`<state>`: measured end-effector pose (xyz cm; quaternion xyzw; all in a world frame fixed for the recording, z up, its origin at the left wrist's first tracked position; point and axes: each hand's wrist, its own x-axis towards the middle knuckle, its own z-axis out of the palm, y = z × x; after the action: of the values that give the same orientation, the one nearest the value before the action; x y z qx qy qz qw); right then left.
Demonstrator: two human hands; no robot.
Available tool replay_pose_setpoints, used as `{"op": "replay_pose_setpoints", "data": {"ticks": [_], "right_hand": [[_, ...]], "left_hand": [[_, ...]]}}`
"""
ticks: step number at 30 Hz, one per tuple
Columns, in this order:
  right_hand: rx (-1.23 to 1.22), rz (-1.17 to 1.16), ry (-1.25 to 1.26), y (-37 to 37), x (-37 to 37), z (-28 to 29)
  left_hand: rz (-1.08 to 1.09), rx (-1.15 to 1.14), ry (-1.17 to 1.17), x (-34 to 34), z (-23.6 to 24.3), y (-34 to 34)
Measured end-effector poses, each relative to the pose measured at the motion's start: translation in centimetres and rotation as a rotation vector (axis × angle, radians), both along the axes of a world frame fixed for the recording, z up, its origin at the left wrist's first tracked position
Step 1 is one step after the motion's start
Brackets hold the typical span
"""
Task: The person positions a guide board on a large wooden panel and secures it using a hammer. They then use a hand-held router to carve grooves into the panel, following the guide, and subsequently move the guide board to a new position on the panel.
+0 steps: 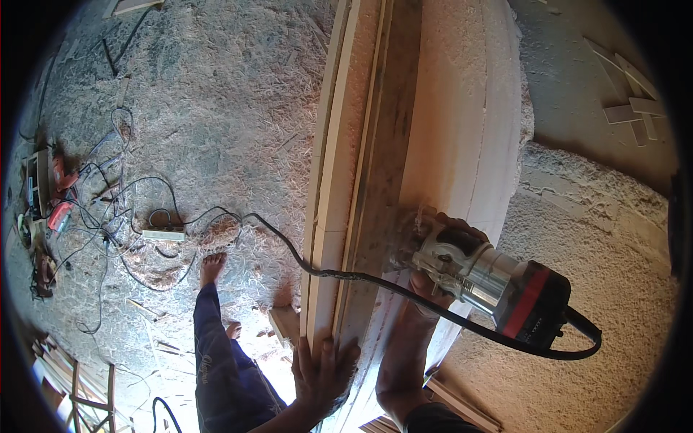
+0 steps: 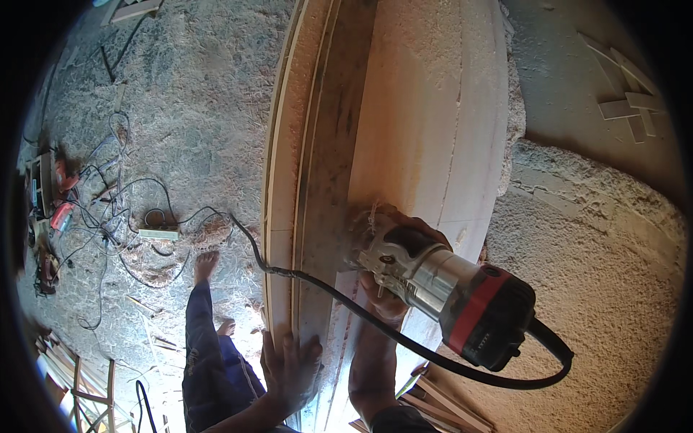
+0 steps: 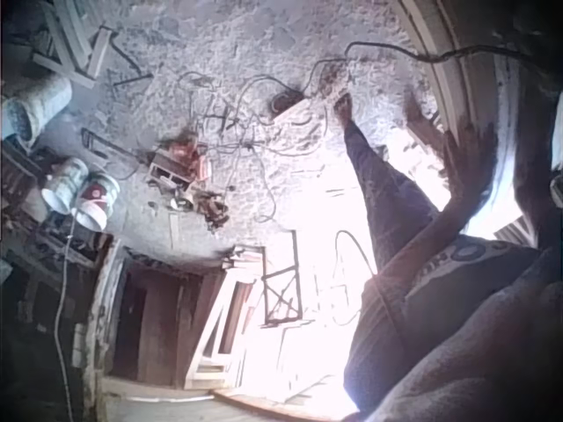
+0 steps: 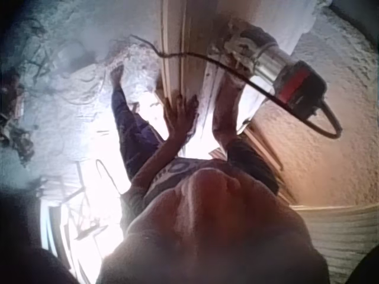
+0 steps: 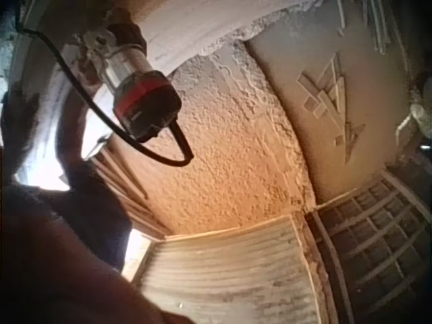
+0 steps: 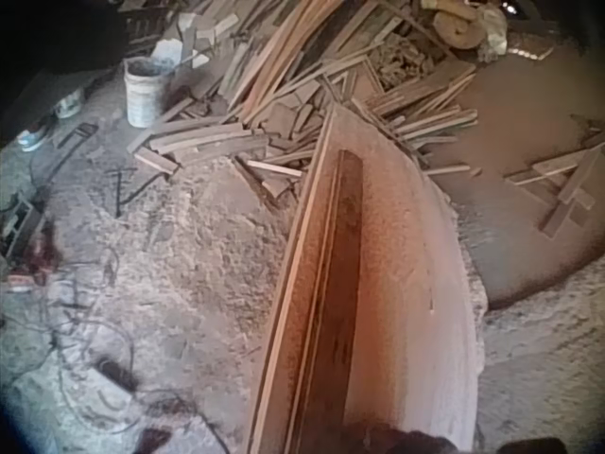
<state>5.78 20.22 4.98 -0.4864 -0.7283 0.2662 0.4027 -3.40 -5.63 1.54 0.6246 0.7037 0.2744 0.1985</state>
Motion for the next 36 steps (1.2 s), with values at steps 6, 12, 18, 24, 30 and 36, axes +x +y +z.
{"op": "replay_pose_setpoints", "data": {"ticks": [6,12,18,24,30,36], "right_hand": [[-0.067,0.011,-0.021,0.1,1.0,0.2],[-0.109,0.066,-0.161,1.2,0.8,1.9],[-0.069,0.039,-0.072,0.6,0.9,0.8],[-0.125,0.048,-0.061,1.0,-0.2,1.2],[-0.104,0.100,-0.066,1.3,1.3,1.2],[-0.140,0.087,-0.064,1.1,1.1,1.3]], "left_hand": [[-0.022,-0.016,0.008,-0.1,0.0,-0.1],[0.010,-0.010,0.024,0.0,0.0,0.3],[0.028,0.007,0.009,0.2,-0.2,0.3],[0.027,0.004,0.009,0.1,-0.1,0.2],[0.010,-0.011,0.027,0.1,0.1,0.0],[0.038,0.031,0.041,0.1,-0.2,0.2]]}}
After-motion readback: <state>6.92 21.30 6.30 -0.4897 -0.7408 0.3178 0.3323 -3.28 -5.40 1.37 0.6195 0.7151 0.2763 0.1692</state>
